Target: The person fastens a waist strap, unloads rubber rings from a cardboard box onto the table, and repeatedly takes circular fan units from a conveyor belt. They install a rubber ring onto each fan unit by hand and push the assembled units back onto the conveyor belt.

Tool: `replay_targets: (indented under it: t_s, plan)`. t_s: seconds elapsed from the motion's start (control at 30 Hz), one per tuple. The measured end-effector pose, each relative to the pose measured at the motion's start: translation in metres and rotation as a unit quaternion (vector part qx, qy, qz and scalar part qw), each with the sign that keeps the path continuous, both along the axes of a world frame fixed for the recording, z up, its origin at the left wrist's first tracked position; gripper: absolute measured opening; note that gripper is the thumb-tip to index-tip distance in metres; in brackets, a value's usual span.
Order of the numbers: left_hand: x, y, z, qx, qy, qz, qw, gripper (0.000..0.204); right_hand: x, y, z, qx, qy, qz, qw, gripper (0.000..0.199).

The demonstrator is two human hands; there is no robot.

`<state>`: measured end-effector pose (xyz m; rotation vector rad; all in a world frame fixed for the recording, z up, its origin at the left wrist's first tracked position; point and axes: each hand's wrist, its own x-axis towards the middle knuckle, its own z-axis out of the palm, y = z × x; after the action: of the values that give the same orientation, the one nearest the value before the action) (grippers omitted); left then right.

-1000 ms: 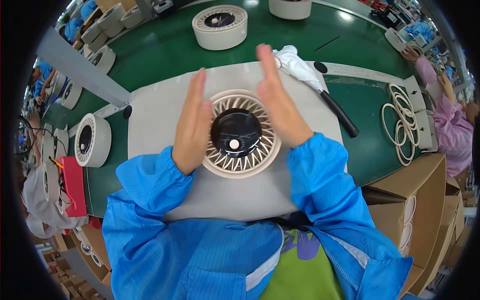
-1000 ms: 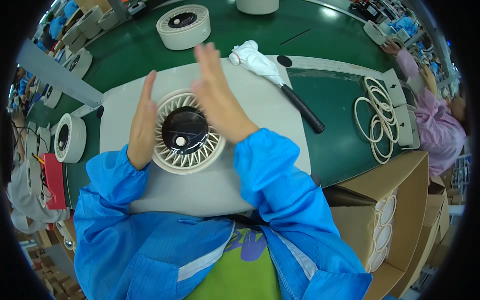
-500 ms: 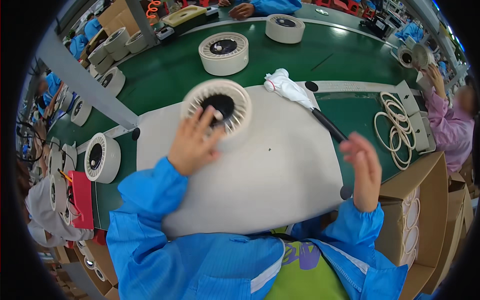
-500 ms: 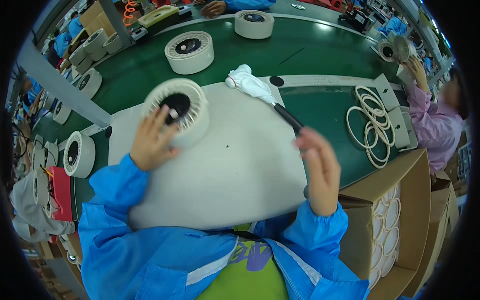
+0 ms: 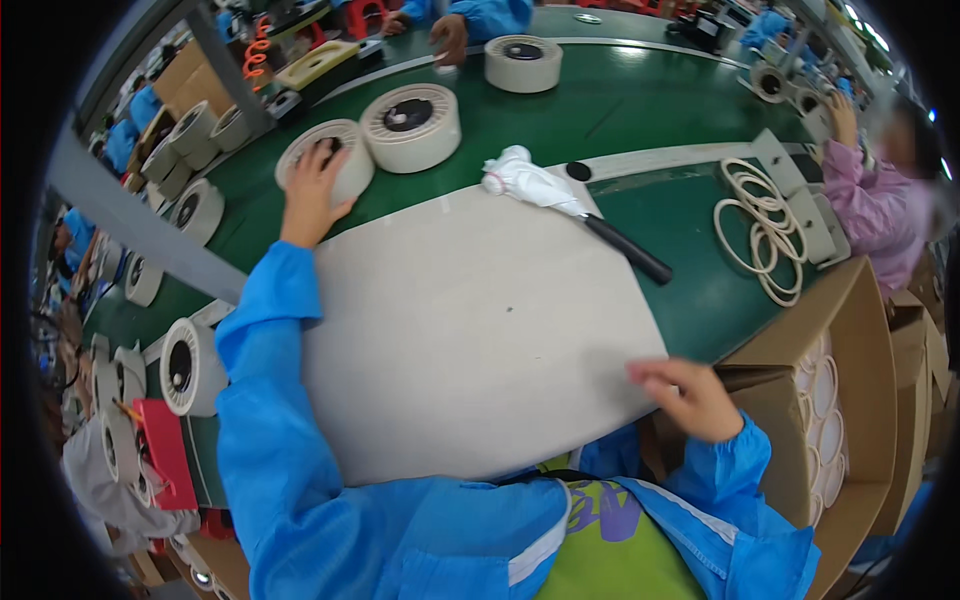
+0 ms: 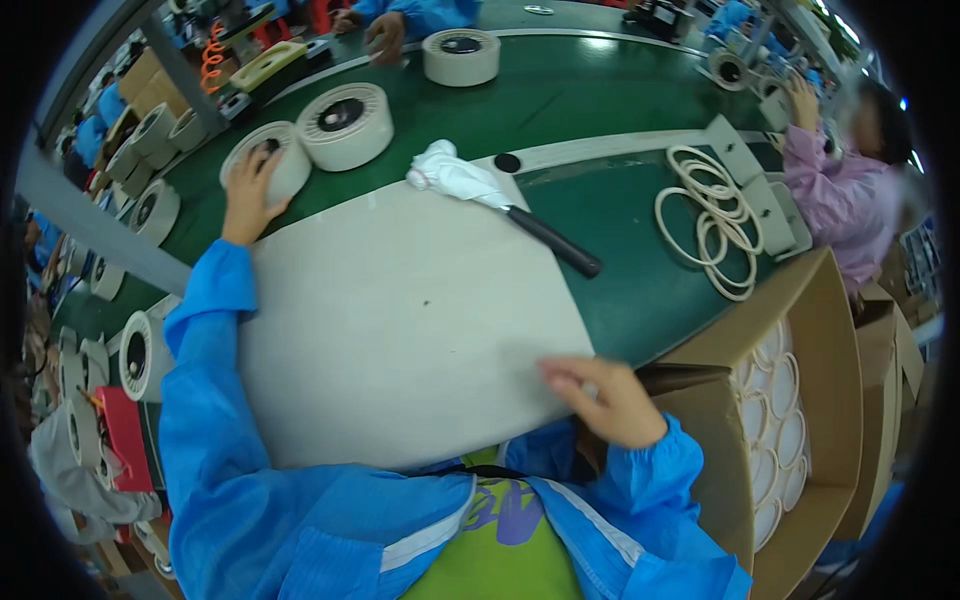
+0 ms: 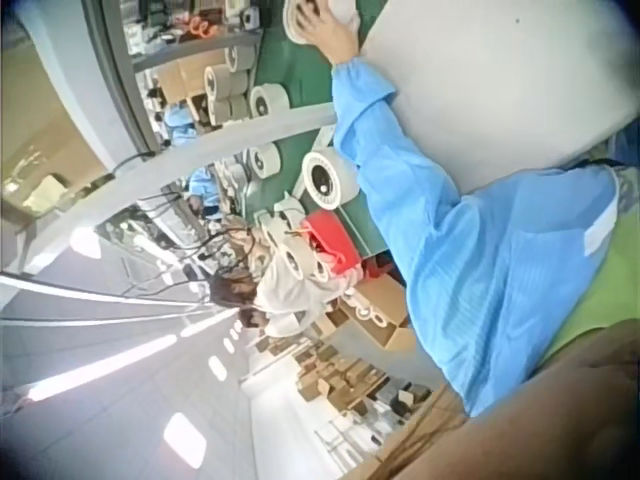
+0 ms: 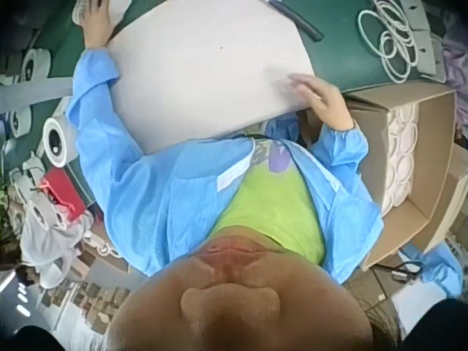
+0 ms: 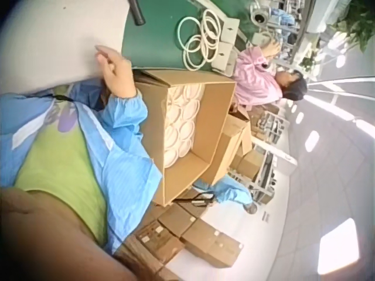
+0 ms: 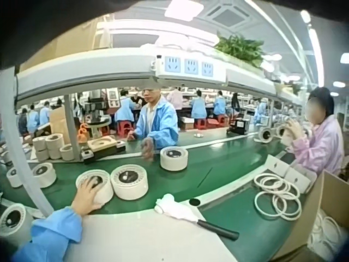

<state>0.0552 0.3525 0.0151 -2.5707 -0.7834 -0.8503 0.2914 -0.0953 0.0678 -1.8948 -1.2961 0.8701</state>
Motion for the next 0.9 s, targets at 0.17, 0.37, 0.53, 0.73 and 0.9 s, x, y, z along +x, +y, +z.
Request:
replay_targets:
  t_s: [0.17, 0.37, 0.53, 0.73, 0.9]
  plan:
    - [-0.032, 0.042, 0.003, 0.027, -0.199, 0.078, 0.977, 0.062, 0.112, 0.052, -0.01, 0.187, -0.402, -0.274, 0.853, 0.018]
    - [-0.105, 0.145, -0.013, 0.023, -0.139, 0.459, 0.877, 0.063, 0.181, 0.133, -0.051, -0.199, -0.404, -0.438, 0.778, 0.019]
    - [-0.09, 0.125, -0.002, -0.086, 0.009, 0.604, 0.792, 0.082, 0.198, 0.11, -0.075, 0.055, -0.346, -0.282, 0.893, 0.02]
    - [-0.121, 0.16, -0.038, -0.049, 0.066, 0.596, 0.799, 0.087, 0.148, 0.102, -0.026, 0.13, -0.457, -0.157, 0.866, 0.016]
    - [-0.15, 0.212, -0.044, -0.007, 0.061, 0.603, 0.795, 0.081, 0.153, 0.102, -0.027, -0.012, -0.218, -0.228, 0.949, 0.014]
